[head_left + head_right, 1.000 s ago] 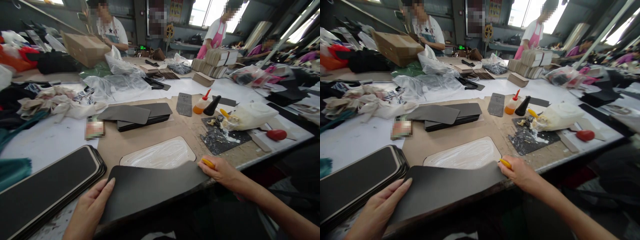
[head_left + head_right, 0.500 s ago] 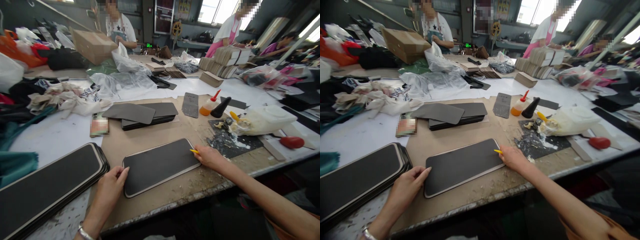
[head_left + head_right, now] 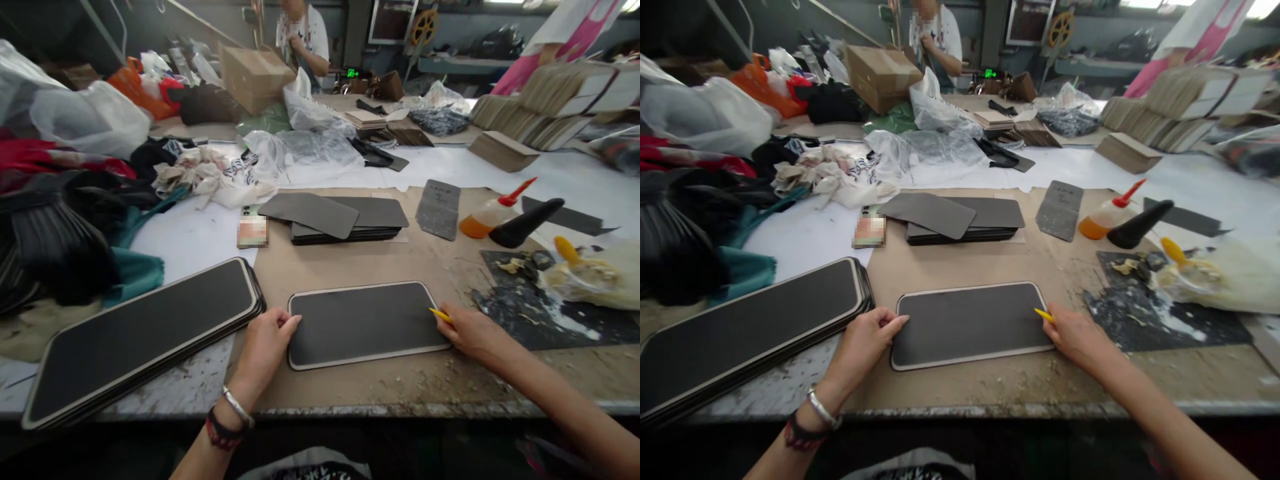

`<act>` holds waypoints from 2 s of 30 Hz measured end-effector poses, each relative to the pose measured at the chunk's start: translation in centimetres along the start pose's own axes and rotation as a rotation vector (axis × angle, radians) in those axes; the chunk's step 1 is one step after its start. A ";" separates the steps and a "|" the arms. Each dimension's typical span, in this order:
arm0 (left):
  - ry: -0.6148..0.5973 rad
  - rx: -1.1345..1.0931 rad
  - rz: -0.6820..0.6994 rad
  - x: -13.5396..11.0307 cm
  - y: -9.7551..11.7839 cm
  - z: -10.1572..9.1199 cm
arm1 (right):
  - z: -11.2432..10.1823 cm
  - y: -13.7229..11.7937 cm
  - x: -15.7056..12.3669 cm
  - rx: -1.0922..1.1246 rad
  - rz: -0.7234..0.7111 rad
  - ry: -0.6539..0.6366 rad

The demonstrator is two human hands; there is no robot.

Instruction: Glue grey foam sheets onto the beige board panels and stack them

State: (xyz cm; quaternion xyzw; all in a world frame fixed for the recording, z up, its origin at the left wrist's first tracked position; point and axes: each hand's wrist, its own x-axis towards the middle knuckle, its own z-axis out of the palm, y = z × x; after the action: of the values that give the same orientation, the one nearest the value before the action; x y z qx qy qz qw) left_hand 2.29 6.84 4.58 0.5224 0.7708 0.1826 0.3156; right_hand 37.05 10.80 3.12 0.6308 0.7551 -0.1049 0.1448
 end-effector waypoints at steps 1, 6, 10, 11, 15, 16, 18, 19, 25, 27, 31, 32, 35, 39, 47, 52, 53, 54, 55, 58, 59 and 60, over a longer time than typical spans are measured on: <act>0.004 0.002 -0.005 0.0 0.0 0.0 | 0.2 0.2 0.1 -0.002 -0.007 -0.002; 0.008 0.015 0.000 0.2 -0.4 0.2 | 0.5 0.3 0.4 -0.006 0.003 -0.006; 0.018 0.036 0.030 0.2 -0.5 0.3 | -0.5 -0.7 -0.2 -0.008 0.060 -0.007; 0.028 0.049 0.033 0.2 -0.5 0.4 | -0.8 -1.0 -0.3 -0.005 0.071 -0.007; 0.060 0.107 0.027 0.2 -0.4 0.4 | -1.5 -1.7 -0.6 0.023 0.096 0.004; 0.056 0.114 0.030 0.1 -0.3 0.4 | -1.5 -1.7 -0.6 0.032 0.099 0.007; 0.050 0.128 0.037 0.0 -0.1 0.4 | -1.5 -1.7 -0.7 0.045 0.106 0.008; 0.050 0.136 0.040 -0.1 0.0 0.3 | -1.5 -1.7 -0.7 0.051 0.109 0.008; 0.075 0.154 0.047 -0.5 0.5 0.2 | -1.8 -1.7 -0.8 0.066 0.078 0.004; 0.080 0.169 0.061 -0.5 0.4 0.3 | -1.9 -1.8 -0.9 0.059 0.078 -0.007; 0.082 0.196 0.075 -0.4 0.3 0.3 | -2.1 -1.8 -1.0 0.057 0.061 -0.013; 0.080 0.196 0.076 -0.4 0.3 0.3 | -2.2 -1.7 -1.0 0.058 0.055 -0.012; 0.078 0.194 0.077 -0.3 0.2 0.3 | -2.2 -1.7 -1.1 0.057 0.043 -0.010; 0.081 0.211 0.084 -0.3 0.0 0.5 | -2.1 -1.8 -1.1 0.040 0.042 -0.008; 0.152 0.212 0.126 -0.4 -0.5 0.6 | -2.8 -2.1 -1.4 0.012 0.143 0.030; 0.112 -0.118 0.070 -0.9 -1.7 0.5 | -2.8 -1.2 -0.3 0.078 0.178 0.004; 0.079 -0.217 0.038 -0.9 -2.0 0.5 | -2.7 -1.0 -0.1 0.089 0.181 -0.001; 0.045 -0.306 0.009 -0.9 -2.1 0.4 | -2.6 -0.8 0.1 0.100 0.191 -0.009; 0.016 -0.376 -0.015 -0.9 -2.2 0.4 | -2.5 -0.6 0.3 0.118 0.202 -0.020; -0.038 -0.451 -0.055 -0.5 -2.3 0.2 | -2.2 0.0 0.7 0.223 0.221 -0.059; -0.046 -0.449 -0.064 -0.3 -2.3 0.1 | -2.0 0.2 0.8 0.276 0.212 -0.070; -0.057 -0.450 -0.075 -0.2 -2.3 0.1 | -1.8 0.4 0.8 0.336 0.195 -0.079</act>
State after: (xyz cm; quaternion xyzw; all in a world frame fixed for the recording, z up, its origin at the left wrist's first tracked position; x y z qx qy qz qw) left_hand 0.83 5.75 3.23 0.4150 0.7202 0.3231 0.4525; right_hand 37.20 12.26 4.53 0.7118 0.6559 -0.2395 0.0765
